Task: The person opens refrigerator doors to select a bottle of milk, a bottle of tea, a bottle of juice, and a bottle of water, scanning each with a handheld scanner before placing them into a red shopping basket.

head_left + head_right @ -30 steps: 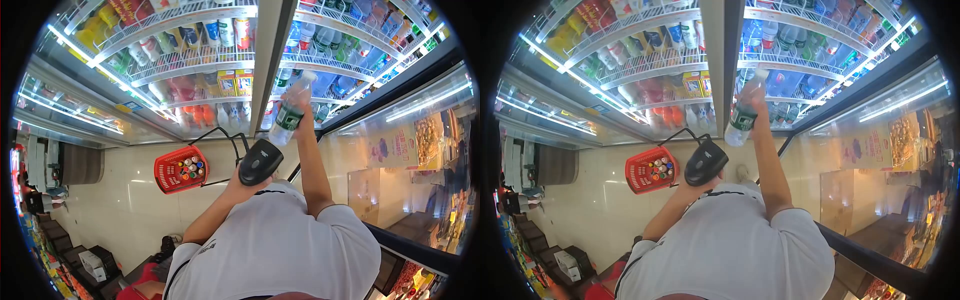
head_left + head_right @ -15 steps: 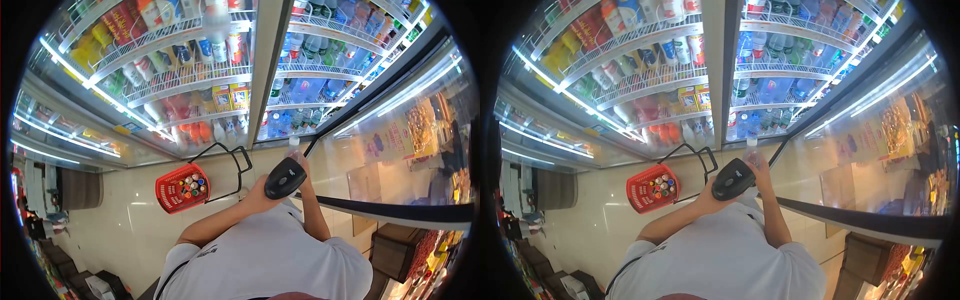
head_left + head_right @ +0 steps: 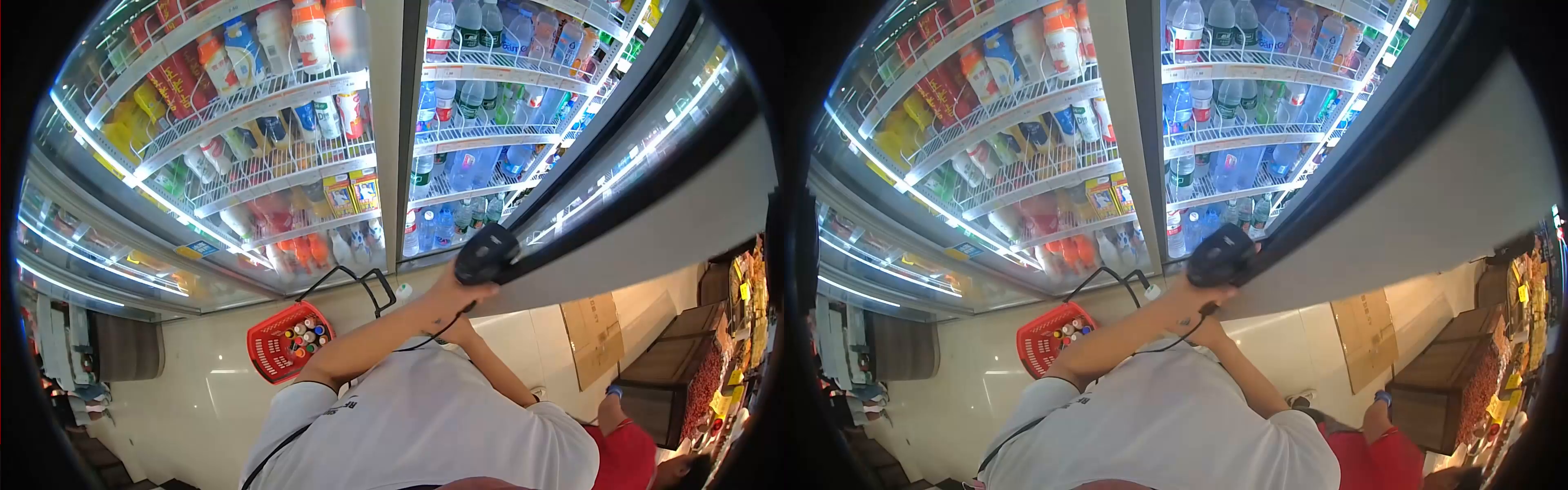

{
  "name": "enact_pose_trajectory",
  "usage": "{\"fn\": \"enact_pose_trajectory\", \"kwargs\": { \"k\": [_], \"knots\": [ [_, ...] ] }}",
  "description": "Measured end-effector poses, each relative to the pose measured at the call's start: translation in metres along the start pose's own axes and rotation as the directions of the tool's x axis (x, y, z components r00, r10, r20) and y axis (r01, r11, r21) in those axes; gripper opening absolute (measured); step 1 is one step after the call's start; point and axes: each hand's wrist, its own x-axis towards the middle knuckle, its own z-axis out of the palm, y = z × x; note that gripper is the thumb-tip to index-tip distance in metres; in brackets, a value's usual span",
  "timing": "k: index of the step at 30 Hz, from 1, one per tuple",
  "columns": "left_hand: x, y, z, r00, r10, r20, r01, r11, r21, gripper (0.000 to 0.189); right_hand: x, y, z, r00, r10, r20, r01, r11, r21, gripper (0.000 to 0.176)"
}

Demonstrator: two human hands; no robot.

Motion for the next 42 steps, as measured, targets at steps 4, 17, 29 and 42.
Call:
{"fn": "enact_pose_trajectory", "kwargs": {
  "k": [4,17,29,42],
  "knots": [
    [0.006,0.009,-0.031,0.989,0.014,-0.149,-0.002,0.997,0.078,0.027,0.003,-0.060,-0.013,1.000,0.011,0.029,0.001,0.917,-0.399,0.076],
    [0.010,0.004,-0.049,0.845,0.247,-0.475,-0.228,0.969,0.099,0.015,0.026,-0.045,-0.047,0.995,0.028,0.096,0.011,0.924,-0.383,0.081],
    [-0.022,-0.042,-0.048,0.690,0.446,-0.570,-0.052,0.816,0.576,0.040,0.043,-0.046,-0.108,0.994,0.068,0.086,-0.032,0.930,-0.365,0.072],
    [-0.043,-0.118,-0.045,0.434,0.137,-0.891,0.025,0.986,0.163,0.029,0.068,-0.040,-0.145,0.959,-0.009,0.282,0.050,0.989,-0.137,0.052]
  ]
}}
